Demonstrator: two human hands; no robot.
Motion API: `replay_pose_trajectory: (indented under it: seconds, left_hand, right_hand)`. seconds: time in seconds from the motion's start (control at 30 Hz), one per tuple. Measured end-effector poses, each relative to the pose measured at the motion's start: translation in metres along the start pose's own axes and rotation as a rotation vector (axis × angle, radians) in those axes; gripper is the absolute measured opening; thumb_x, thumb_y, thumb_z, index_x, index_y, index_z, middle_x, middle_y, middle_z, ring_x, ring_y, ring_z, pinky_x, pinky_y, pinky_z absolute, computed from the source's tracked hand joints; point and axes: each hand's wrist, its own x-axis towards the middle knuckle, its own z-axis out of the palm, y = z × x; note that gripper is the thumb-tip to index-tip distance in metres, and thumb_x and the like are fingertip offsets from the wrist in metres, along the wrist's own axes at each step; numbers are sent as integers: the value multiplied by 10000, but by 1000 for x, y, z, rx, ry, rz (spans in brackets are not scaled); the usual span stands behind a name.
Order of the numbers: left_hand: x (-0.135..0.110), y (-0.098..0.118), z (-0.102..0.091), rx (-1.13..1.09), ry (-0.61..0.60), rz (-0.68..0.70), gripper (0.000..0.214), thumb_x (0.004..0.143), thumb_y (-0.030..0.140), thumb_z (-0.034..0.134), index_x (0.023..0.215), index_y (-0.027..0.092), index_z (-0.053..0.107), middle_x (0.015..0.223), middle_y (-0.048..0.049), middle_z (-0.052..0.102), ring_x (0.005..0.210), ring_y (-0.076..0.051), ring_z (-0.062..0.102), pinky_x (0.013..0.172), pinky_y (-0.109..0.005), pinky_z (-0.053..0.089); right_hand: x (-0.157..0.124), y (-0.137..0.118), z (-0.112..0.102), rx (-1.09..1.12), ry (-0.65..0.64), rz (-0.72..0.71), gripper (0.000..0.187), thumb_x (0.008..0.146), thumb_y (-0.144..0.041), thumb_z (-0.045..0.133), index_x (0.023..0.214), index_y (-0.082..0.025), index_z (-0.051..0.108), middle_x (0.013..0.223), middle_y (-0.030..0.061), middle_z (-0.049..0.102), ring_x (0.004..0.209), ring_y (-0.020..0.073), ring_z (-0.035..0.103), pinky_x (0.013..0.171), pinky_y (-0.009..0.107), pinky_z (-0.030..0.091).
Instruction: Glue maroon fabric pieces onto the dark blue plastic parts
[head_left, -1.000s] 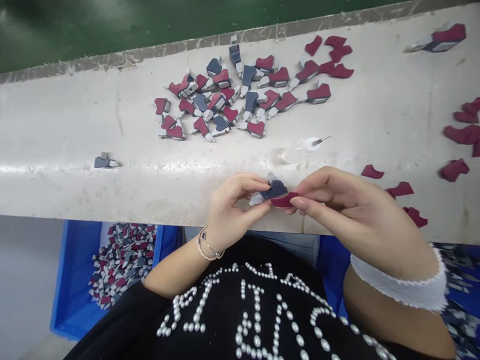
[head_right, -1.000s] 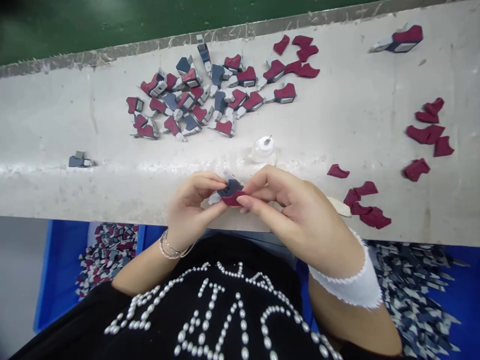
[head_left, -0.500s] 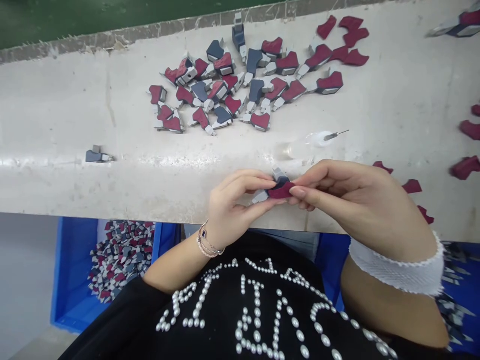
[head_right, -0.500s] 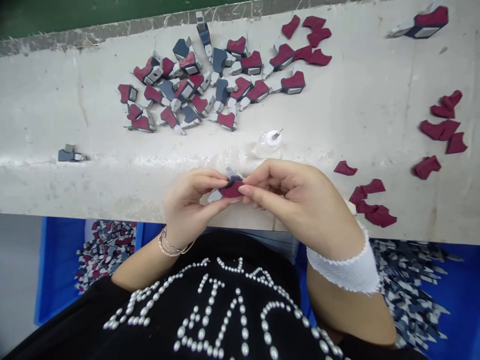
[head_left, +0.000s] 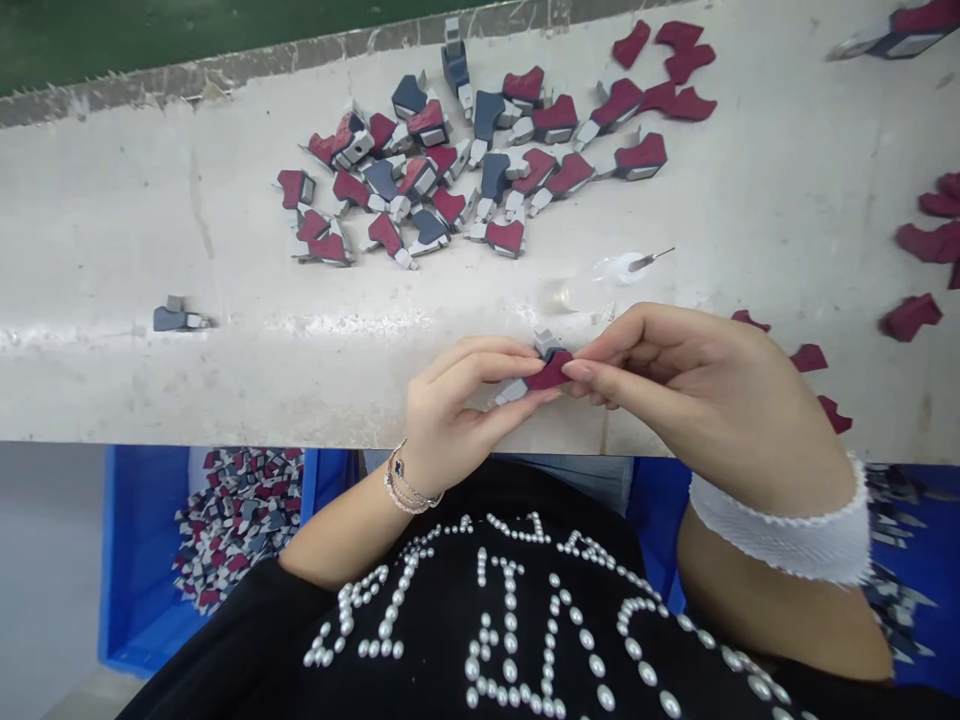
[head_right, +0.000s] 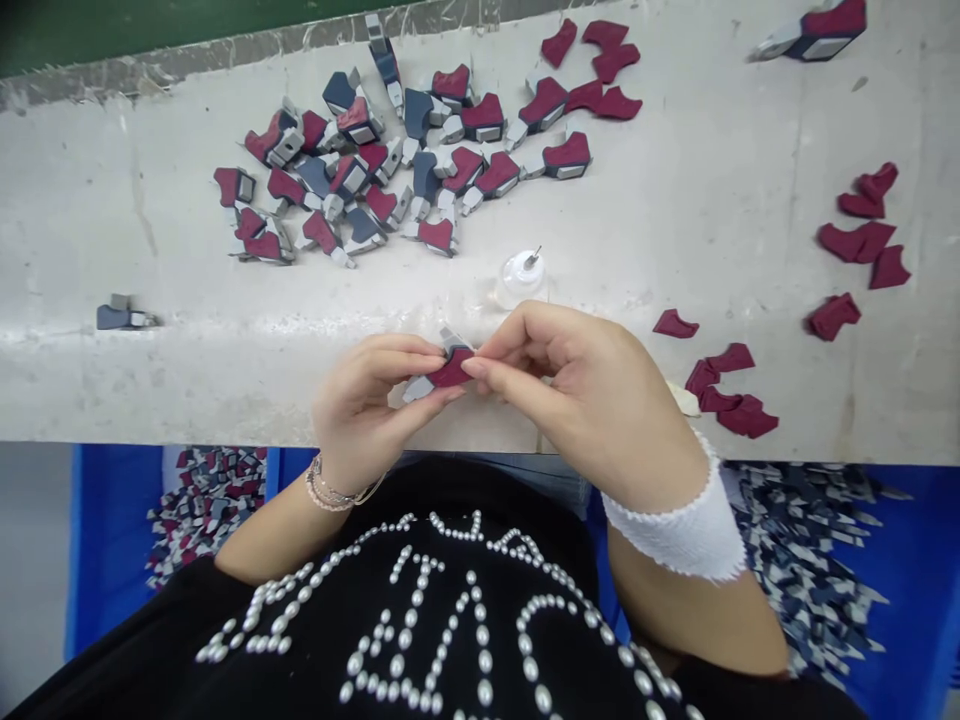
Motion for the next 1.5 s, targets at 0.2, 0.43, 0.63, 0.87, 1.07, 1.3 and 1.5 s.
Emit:
replay_pose_trajectory:
  seconds: [0.2, 0.43, 0.63, 0.87, 1.07, 1.3, 1.5]
  left_hand:
    - [0, 1, -3, -48, -7, -15, 350, 721, 186, 853, 1028, 248, 697, 1001, -18, 743, 928, -160, 703, 795, -321, 623]
    - [2, 6, -8, -121, -91, -7, 369, 711, 153, 854, 1032, 249, 700, 987, -10, 751, 931, -162, 715, 835, -332, 634]
    - [3, 2, -6, -152, -88, 73, 366, 689, 136, 862, 1019, 177, 711, 969, -42, 759, 916, -157, 729, 831, -297, 644]
    - [2, 1, -4, -144, -65, 67, 365, 675, 110, 864, 1010, 151, 724, 972, -65, 764, 922, -152, 730, 852, -284, 638]
    - [0, 0, -3, -201, -66, 19, 455, 632, 51, 874, 1041, 183, 727, 992, -40, 768, 938, -152, 728, 858, -284, 642]
    - [2, 2, -3, -135, -45, 58, 383, 679, 124, 863, 1031, 186, 727, 969, -43, 774, 908, -146, 733, 818, -277, 646]
    - [0, 0, -1, -100, 16, 45, 384, 686, 144, 862, 1041, 196, 725, 975, -39, 772, 912, -150, 729, 812, -289, 647]
  right_hand:
    - [4, -1, -5, 76, -72, 17, 244, 822, -439, 748, 879, -217, 666, 766, -8, 683, 646, 120, 650, 486, 204, 488]
    - [10, 0, -5, 80, -285, -74, 264, 958, -448, 574, 936, -212, 691, 826, 4, 642, 717, 95, 577, 613, 211, 480]
    - [9, 1, -3, 55, -288, -105, 268, 950, -441, 582, 918, -188, 666, 819, 3, 632, 709, 97, 554, 623, 230, 436]
    - [12, 8, -1, 133, -295, -132, 261, 951, -439, 580, 954, -189, 655, 854, 15, 618, 768, 116, 552, 696, 245, 456]
    - [18, 18, -1, 299, -400, -93, 271, 964, -448, 563, 924, -185, 612, 803, 10, 559, 725, 97, 517, 645, 222, 450]
    - [13, 14, 0, 228, -318, -78, 241, 971, -409, 564, 953, -181, 643, 866, 16, 628, 781, 96, 592, 697, 206, 507]
    - [-6, 4, 1, 12, -104, -86, 348, 961, -426, 588, 1259, -248, 596, 993, -18, 682, 845, 71, 654, 704, 152, 552]
